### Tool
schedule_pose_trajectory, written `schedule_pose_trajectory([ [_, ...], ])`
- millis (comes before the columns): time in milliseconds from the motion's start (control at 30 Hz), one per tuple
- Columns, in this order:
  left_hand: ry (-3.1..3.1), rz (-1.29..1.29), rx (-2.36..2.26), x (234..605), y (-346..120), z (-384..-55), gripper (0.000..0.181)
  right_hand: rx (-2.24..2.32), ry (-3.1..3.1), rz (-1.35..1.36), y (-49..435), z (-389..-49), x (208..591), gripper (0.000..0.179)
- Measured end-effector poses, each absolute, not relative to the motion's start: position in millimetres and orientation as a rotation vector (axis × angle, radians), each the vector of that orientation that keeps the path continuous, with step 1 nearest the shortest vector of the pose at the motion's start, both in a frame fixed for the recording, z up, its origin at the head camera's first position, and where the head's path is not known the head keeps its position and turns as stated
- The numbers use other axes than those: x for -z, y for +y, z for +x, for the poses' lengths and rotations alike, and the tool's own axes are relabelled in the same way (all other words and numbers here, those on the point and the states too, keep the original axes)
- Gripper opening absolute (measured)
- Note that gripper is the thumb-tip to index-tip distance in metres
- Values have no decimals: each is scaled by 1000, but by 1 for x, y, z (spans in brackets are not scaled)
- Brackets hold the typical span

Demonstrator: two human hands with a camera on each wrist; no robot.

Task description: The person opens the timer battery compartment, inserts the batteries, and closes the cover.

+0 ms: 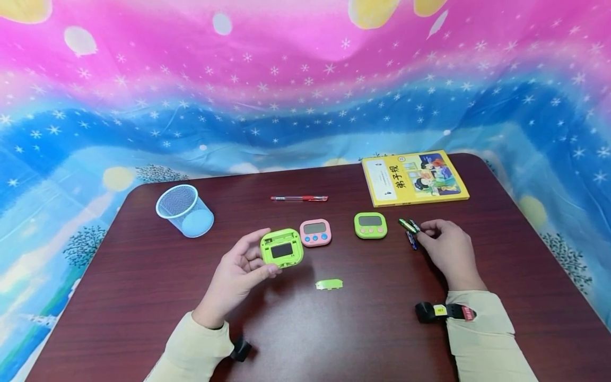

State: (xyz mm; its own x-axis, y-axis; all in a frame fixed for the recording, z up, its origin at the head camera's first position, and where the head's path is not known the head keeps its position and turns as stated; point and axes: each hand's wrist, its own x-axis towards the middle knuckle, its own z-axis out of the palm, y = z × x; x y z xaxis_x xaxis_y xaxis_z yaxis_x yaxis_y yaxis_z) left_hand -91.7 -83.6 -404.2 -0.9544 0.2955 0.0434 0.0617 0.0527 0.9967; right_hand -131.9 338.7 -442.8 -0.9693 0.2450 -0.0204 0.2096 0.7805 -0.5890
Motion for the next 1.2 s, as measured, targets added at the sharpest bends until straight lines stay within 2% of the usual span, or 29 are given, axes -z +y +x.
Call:
schedule_pose_trajectory([
  [367,2148,384,-2015,405,-83,-91,72,-939,-2974,-497,342,-133,441,38],
  [667,2137,400,-2025,406,-82,-92,72,-906,-2894,-484,340,-131,441,36],
  [833,2138,381,-2004,407,-82,-91,73,-930,-2828,-425,327,-127,425,36],
  [1200,2138,390,-1990,407,-80,-90,72,-912,-2709,-200,286,-109,386,24],
])
